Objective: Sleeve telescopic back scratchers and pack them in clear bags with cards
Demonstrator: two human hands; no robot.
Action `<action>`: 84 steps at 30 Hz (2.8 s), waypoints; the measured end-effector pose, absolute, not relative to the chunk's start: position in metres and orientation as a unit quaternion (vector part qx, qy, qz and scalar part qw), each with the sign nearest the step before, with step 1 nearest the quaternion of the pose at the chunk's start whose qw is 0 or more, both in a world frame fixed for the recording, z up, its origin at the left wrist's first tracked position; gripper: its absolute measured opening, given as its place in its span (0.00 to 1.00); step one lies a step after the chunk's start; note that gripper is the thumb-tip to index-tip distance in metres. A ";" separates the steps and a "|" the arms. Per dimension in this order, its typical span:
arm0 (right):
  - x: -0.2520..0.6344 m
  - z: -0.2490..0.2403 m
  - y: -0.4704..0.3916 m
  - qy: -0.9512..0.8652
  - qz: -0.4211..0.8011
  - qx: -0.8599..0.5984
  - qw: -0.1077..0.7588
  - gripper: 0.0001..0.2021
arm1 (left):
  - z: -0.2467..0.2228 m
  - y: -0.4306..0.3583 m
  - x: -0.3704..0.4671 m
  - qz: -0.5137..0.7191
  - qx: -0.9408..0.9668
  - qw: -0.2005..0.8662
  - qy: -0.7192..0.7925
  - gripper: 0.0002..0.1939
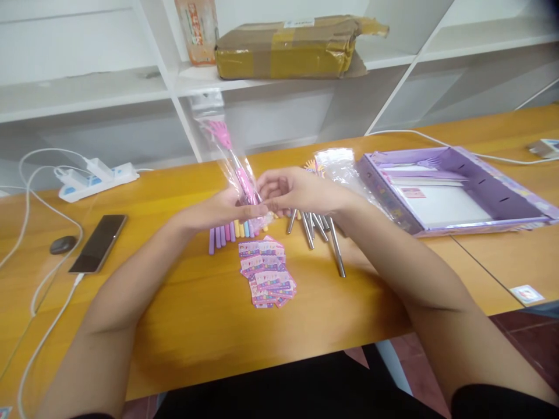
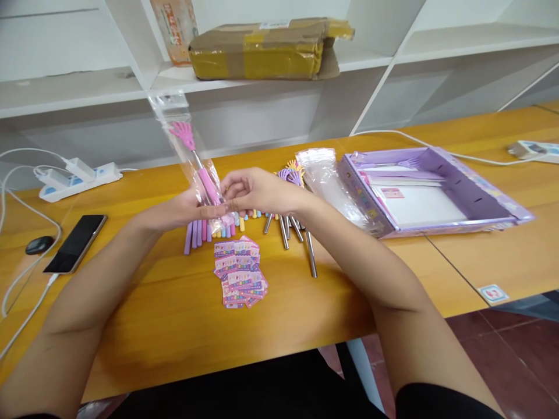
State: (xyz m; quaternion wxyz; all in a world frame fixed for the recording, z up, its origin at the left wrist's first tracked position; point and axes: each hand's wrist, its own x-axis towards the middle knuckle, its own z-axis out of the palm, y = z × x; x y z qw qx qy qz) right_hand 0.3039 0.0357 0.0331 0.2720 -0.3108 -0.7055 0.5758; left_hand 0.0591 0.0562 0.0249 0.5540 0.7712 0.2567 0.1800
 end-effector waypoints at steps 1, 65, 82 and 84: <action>0.301 0.030 0.036 -0.705 0.591 -0.296 0.257 0.19 | 0.027 0.058 0.056 0.181 0.769 0.552 0.266 0.25; 0.312 0.063 -0.007 -0.789 0.305 -0.366 0.388 0.22 | 0.067 0.039 0.050 0.246 0.744 0.535 0.316 0.17; 0.305 0.065 -0.017 -0.809 0.303 -0.351 0.359 0.43 | 0.062 0.048 0.047 0.250 0.702 0.584 0.321 0.14; 0.302 0.066 -0.019 -0.820 0.296 -0.341 0.352 0.42 | 0.061 0.048 0.047 0.248 0.697 0.592 0.319 0.13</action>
